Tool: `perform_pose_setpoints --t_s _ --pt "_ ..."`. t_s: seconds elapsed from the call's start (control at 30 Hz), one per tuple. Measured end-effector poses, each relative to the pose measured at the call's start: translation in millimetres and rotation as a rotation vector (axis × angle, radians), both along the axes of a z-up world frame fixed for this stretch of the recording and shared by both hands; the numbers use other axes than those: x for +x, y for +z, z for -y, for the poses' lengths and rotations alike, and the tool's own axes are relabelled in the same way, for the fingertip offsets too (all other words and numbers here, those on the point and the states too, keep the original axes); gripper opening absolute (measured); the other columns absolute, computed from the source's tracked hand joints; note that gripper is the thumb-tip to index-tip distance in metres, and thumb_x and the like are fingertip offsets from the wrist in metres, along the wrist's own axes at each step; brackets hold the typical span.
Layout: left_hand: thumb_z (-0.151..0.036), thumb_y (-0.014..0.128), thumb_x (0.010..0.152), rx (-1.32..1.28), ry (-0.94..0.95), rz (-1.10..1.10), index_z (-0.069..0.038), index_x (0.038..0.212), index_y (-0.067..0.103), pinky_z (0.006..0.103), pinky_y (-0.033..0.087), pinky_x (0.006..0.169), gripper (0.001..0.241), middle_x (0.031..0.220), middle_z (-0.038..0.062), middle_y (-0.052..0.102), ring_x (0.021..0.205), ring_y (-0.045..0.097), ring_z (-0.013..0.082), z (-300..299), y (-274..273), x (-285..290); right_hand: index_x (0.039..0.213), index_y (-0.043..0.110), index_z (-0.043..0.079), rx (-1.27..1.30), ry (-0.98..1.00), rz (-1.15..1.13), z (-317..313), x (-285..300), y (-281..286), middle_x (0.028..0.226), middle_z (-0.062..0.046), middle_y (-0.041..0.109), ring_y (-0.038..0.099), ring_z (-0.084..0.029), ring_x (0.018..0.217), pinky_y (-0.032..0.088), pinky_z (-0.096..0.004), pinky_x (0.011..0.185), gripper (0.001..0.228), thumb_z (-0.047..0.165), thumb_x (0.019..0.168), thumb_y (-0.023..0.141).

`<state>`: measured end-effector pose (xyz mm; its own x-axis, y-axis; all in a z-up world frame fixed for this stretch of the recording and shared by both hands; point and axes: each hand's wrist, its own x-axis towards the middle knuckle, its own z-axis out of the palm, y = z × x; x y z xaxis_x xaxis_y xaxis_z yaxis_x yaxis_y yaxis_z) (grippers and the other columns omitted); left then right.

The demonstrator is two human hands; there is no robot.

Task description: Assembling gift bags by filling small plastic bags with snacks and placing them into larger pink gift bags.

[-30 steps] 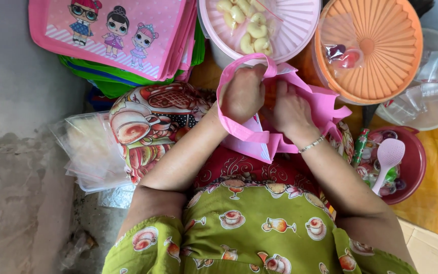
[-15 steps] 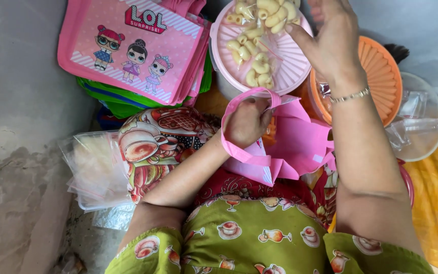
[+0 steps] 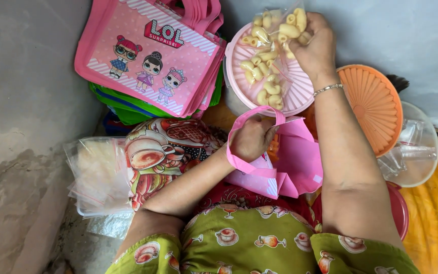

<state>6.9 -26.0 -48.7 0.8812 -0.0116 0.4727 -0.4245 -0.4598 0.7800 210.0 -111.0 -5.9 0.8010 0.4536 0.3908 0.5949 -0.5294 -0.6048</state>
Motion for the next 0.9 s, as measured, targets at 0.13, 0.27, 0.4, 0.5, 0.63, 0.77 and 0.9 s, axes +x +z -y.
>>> perform_pose_setpoints --t_s 0.13,0.27,0.4,0.5,0.63,0.77,0.9 --pt "-0.016 0.039 0.087 0.004 -0.029 0.019 0.000 0.092 0.055 0.0378 0.043 0.076 0.022 0.088 0.016 0.057 0.083 0.055 0.0315 -1.9 -1.3 1.4 0.106 0.047 0.003 0.282 0.090 -0.092 28.3 -20.3 20.7 0.099 -0.011 0.058 0.057 -0.017 0.088 0.045 -0.021 0.075 0.037 -0.010 0.074 0.062" --pt "-0.028 0.029 0.089 0.006 -0.032 0.015 0.000 0.084 0.054 0.0408 0.041 0.072 0.037 0.079 0.018 0.058 0.076 0.056 0.0338 -5.7 -2.9 4.1 0.109 0.047 0.002 0.458 0.095 -0.222 80.2 -84.4 62.3 0.103 -0.009 0.055 0.053 -0.015 0.093 0.044 -0.023 0.087 0.035 0.001 0.080 0.067" --pt "-0.024 0.031 0.089 0.022 -0.054 0.016 -0.001 0.090 0.054 0.0394 0.043 0.075 0.032 0.085 0.017 0.061 0.080 0.058 0.0330 -7.8 -10.3 10.4 0.115 0.043 0.003 0.574 0.160 -0.442 107.5 -167.4 58.6 0.106 -0.008 0.053 0.055 -0.014 0.095 0.052 -0.025 0.089 0.039 0.003 0.079 0.059" --pt "-0.018 0.034 0.088 -0.036 -0.167 0.001 0.000 0.083 0.054 0.0392 0.042 0.079 0.027 0.088 0.017 0.060 0.086 0.057 0.0318 -12.6 -7.6 16.6 0.112 0.038 -0.005 0.225 0.254 -0.545 103.7 -202.6 28.3 0.107 -0.016 0.053 0.055 -0.022 0.100 0.045 -0.030 0.090 0.047 -0.004 0.070 0.060" --pt "-0.024 0.045 0.083 -0.006 -0.093 -0.180 -0.004 0.066 0.057 0.0408 0.048 0.056 0.029 0.063 0.018 0.058 0.067 0.058 0.0377 -11.7 1.0 20.9 0.102 0.051 -0.002 -0.145 0.076 -0.314 108.1 -221.5 -49.8 0.082 -0.020 0.059 0.059 -0.034 0.078 0.046 -0.044 0.069 0.043 0.003 0.064 0.069" --pt "-0.030 0.044 0.084 0.046 -0.106 -0.273 -0.009 0.064 0.055 0.0396 0.048 0.053 0.031 0.061 0.013 0.056 0.066 0.058 0.0337 -2.7 3.6 20.5 0.110 0.051 0.006 -0.391 0.143 -0.388 89.5 -231.6 -66.8 0.092 -0.022 0.059 0.055 -0.044 0.084 0.046 -0.052 0.071 0.051 0.013 0.063 0.068" --pt "-0.029 0.044 0.085 0.064 -0.154 -0.309 -0.004 0.067 0.054 0.0410 0.047 0.058 0.033 0.067 0.018 0.057 0.072 0.056 0.0384 -4.9 19.0 11.4 0.099 0.057 0.007 -0.507 0.219 -0.183 73.6 -225.6 -73.7 0.089 -0.014 0.059 0.058 -0.037 0.073 0.049 -0.044 0.062 0.040 0.008 0.059 0.060"
